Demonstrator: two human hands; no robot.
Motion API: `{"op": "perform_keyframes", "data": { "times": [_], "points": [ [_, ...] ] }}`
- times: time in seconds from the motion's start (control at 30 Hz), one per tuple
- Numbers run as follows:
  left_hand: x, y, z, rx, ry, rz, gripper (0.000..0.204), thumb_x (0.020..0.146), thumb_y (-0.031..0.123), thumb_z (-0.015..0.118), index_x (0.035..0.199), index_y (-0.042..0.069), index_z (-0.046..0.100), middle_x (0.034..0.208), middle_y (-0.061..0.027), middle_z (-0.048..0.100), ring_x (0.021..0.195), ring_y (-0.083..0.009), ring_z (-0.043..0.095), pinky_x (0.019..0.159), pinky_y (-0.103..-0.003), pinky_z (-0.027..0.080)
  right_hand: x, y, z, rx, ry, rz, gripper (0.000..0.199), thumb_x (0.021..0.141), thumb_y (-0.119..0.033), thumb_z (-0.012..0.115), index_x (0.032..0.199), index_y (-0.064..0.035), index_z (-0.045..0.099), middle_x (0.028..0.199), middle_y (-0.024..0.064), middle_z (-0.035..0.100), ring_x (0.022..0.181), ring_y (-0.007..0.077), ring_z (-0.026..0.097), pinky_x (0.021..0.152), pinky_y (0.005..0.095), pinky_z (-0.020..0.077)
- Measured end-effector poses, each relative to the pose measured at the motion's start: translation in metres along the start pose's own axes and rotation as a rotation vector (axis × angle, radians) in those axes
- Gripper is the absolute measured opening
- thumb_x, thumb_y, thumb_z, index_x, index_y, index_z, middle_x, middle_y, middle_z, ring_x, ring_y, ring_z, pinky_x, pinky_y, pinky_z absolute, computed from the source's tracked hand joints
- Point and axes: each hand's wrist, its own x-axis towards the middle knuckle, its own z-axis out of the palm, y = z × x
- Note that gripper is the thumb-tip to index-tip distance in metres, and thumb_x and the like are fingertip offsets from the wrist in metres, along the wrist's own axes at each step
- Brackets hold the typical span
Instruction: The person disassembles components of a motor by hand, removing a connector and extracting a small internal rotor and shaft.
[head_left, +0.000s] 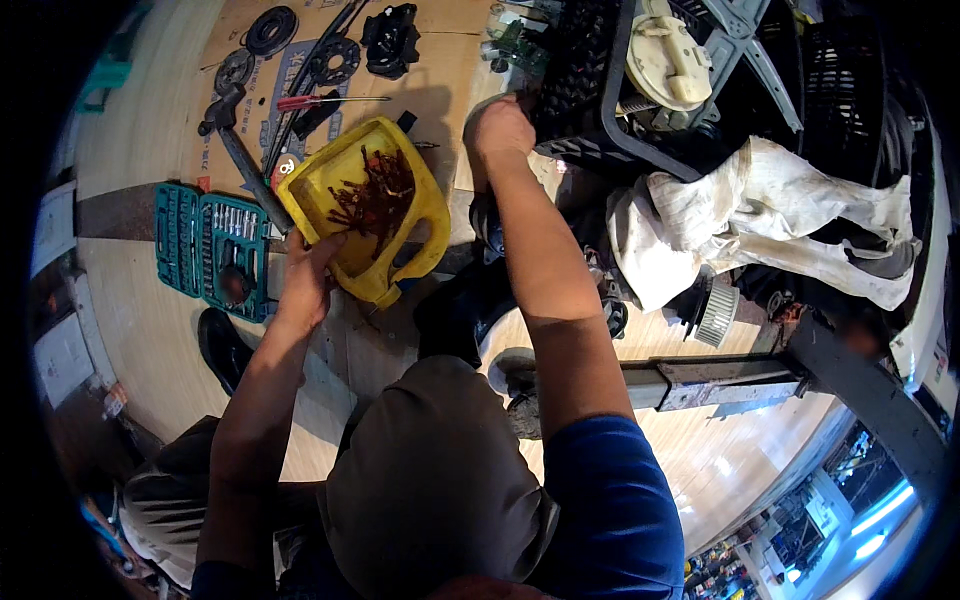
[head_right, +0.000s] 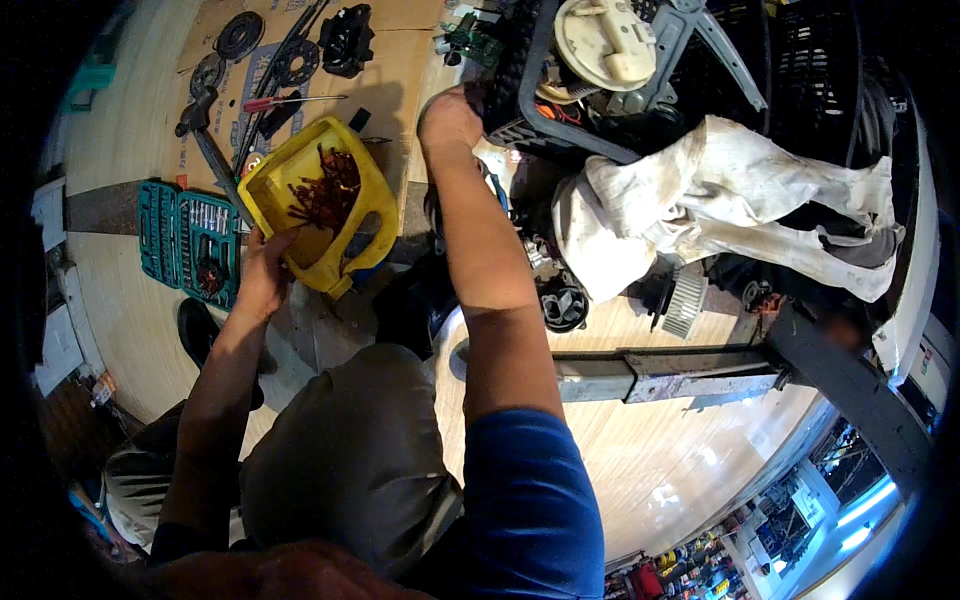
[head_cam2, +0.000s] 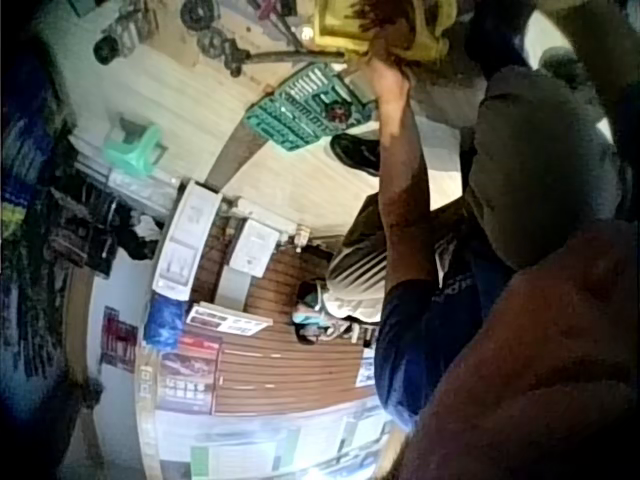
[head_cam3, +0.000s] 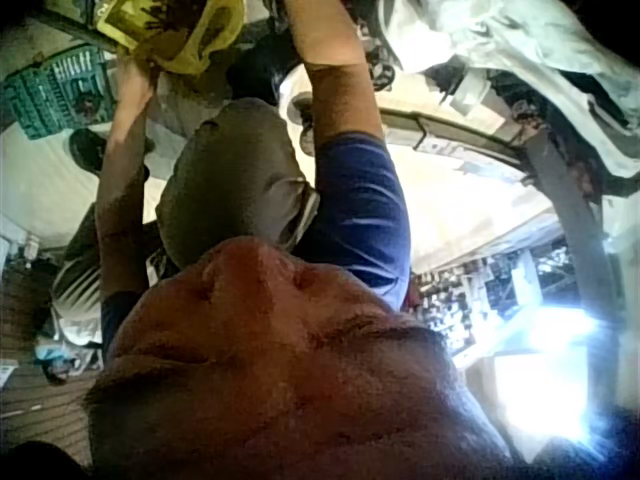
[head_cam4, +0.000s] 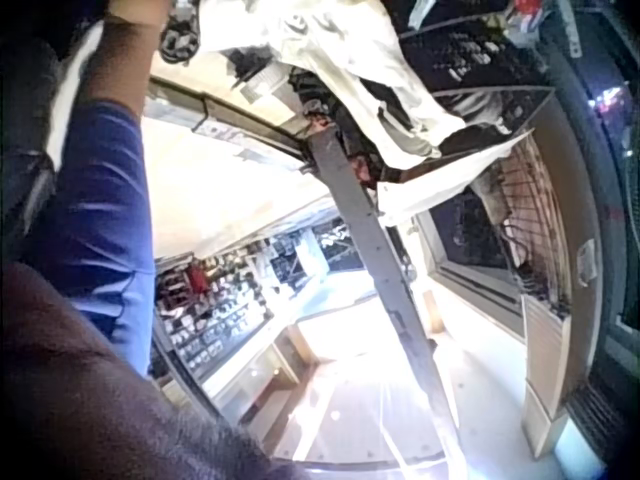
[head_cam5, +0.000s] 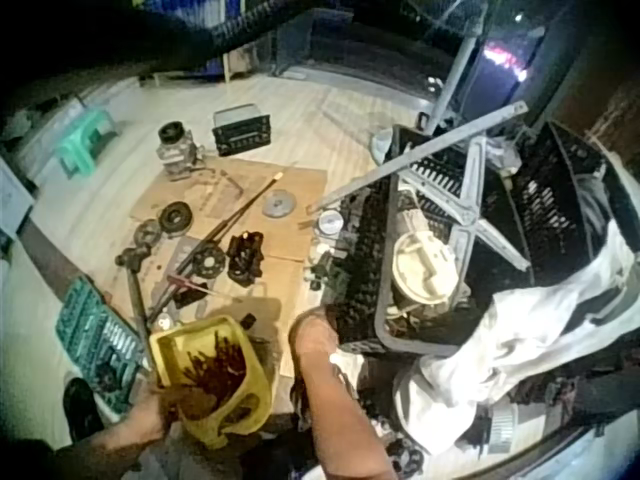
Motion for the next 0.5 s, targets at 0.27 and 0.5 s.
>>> {"op": "perform_keyframes", "data": {
  "times": [0.27, 0.5],
  "points": [
    [0.003, -0.001, -0.002, 0.031, -0.013, 0.013, 0.043, 0.084, 0.008, 0.064, 0.122, 0.006, 0.045, 0.110, -0.0085, 0.061, 0.097, -0.0222, 0.064, 0.074, -0.036, 0.057, -0.010, 0.007, 0.017, -0.059, 0.207, -0.091, 0.027, 0.091, -0.013, 0.046, 0.110, 0.0028, 0.057, 0.104, 0.0216, 0.067, 0.095, 0.0315, 0.068, 0.079, 0.0373, 0.0554],
    [0.001, 0.000, -0.003, 0.021, 0.011, 0.016, 0.043, 0.083, 0.006, 0.064, 0.122, 0.005, 0.046, 0.109, -0.0086, 0.062, 0.096, -0.0219, 0.065, 0.072, -0.034, 0.057, -0.004, 0.013, 0.003, -0.005, 0.094, -0.052, 0.027, 0.090, -0.015, 0.045, 0.104, -0.0004, 0.063, 0.099, 0.0185, 0.069, 0.087, 0.0308, 0.070, 0.076, 0.0384, 0.0559]
  ]
}}
